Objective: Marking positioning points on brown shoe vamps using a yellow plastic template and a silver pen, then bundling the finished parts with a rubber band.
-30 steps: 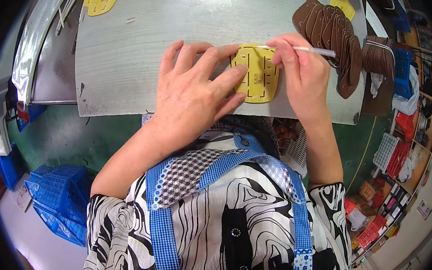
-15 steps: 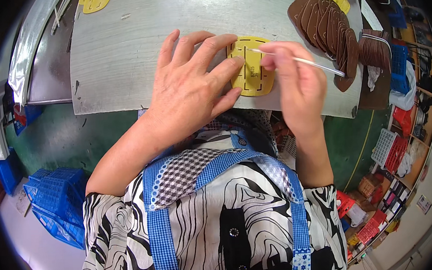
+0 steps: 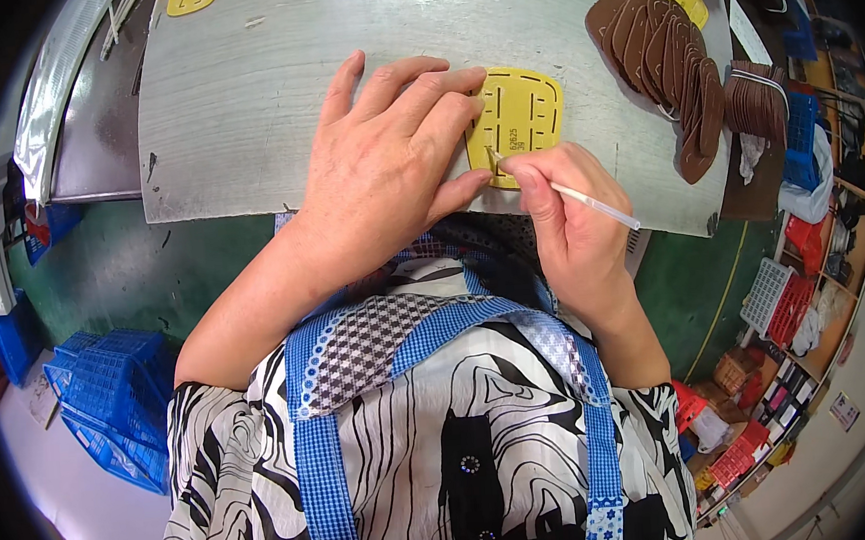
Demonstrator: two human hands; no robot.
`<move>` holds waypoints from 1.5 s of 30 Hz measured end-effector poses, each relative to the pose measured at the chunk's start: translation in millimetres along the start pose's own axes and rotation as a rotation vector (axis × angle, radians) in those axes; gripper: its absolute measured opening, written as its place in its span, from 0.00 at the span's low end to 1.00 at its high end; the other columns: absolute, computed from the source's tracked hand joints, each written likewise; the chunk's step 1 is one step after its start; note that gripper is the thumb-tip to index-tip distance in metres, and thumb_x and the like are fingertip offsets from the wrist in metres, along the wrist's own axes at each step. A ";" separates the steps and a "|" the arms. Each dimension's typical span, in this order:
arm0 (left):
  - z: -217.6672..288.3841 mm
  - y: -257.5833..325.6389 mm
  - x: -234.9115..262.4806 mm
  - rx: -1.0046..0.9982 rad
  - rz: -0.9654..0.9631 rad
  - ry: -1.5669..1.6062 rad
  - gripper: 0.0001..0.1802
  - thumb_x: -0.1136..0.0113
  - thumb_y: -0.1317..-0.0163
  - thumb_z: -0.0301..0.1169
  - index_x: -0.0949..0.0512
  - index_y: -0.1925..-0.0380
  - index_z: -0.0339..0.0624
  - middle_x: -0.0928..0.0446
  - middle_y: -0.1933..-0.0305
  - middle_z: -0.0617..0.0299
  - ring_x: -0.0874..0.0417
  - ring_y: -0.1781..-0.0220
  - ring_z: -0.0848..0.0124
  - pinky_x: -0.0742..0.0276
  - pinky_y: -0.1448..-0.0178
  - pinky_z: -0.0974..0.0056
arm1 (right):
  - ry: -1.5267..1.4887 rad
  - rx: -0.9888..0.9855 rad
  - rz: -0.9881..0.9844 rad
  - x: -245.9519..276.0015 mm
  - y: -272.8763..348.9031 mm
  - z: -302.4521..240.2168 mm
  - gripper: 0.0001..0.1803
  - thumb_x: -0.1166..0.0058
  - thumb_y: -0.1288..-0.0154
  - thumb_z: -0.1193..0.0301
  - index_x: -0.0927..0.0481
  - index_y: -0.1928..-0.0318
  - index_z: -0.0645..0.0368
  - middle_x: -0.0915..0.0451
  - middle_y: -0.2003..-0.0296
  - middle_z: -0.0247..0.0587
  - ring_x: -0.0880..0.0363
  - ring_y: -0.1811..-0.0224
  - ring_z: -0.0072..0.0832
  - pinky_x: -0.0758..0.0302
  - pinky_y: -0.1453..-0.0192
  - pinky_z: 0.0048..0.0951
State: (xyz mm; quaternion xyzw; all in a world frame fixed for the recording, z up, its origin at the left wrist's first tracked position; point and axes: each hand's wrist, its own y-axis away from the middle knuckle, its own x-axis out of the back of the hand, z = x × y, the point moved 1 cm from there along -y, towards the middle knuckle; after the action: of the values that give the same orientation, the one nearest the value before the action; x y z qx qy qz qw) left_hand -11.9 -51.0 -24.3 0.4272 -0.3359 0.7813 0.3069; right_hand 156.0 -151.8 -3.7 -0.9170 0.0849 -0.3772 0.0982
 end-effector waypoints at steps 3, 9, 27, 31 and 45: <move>1.3 -0.3 2.1 0.018 -0.012 0.003 0.26 0.29 0.42 0.44 0.23 0.46 0.49 0.23 0.34 0.67 0.28 0.29 0.60 0.47 0.21 0.37 | -0.131 -0.089 -0.003 7.1 -7.1 10.7 0.09 0.46 0.24 0.70 0.18 0.62 0.63 0.21 0.70 0.45 0.22 0.69 0.45 0.27 0.63 0.41; 2.4 -2.5 0.8 -0.001 -0.012 0.011 0.26 0.29 0.42 0.44 0.23 0.46 0.49 0.23 0.34 0.67 0.28 0.28 0.60 0.46 0.21 0.37 | 0.021 -0.023 0.176 -7.2 -33.8 20.0 0.10 0.46 0.24 0.71 0.19 0.64 0.63 0.22 0.71 0.47 0.22 0.69 0.46 0.27 0.64 0.42; 5.5 -1.2 -0.2 -0.011 -0.063 -0.099 0.28 0.31 0.42 0.44 0.19 0.39 0.69 0.28 0.32 0.68 0.33 0.27 0.60 0.46 0.20 0.37 | 0.022 -0.107 0.197 6.8 -20.2 24.5 0.11 0.50 0.22 0.71 0.20 0.63 0.64 0.22 0.71 0.47 0.22 0.69 0.44 0.26 0.63 0.40; 4.4 0.5 -1.1 0.000 -0.063 -0.109 0.28 0.30 0.43 0.44 0.19 0.39 0.69 0.28 0.32 0.68 0.33 0.27 0.60 0.46 0.20 0.38 | 0.049 -0.160 0.036 10.0 12.1 6.4 0.08 0.47 0.25 0.72 0.21 0.62 0.63 0.22 0.70 0.48 0.22 0.68 0.47 0.26 0.63 0.42; 5.4 -0.4 -0.3 -0.018 -0.070 -0.109 0.29 0.29 0.43 0.44 0.20 0.39 0.67 0.29 0.32 0.66 0.34 0.27 0.58 0.46 0.21 0.37 | 0.056 -0.081 0.211 9.6 -17.3 27.9 0.11 0.48 0.23 0.71 0.18 0.63 0.64 0.21 0.71 0.47 0.21 0.71 0.41 0.27 0.65 0.37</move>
State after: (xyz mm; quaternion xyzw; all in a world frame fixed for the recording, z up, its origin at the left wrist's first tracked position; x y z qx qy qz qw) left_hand -9.0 -55.1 -22.2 0.4777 -0.3439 0.7428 0.3191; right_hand 183.9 -134.1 -12.4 -0.8954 0.1987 -0.3863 0.0978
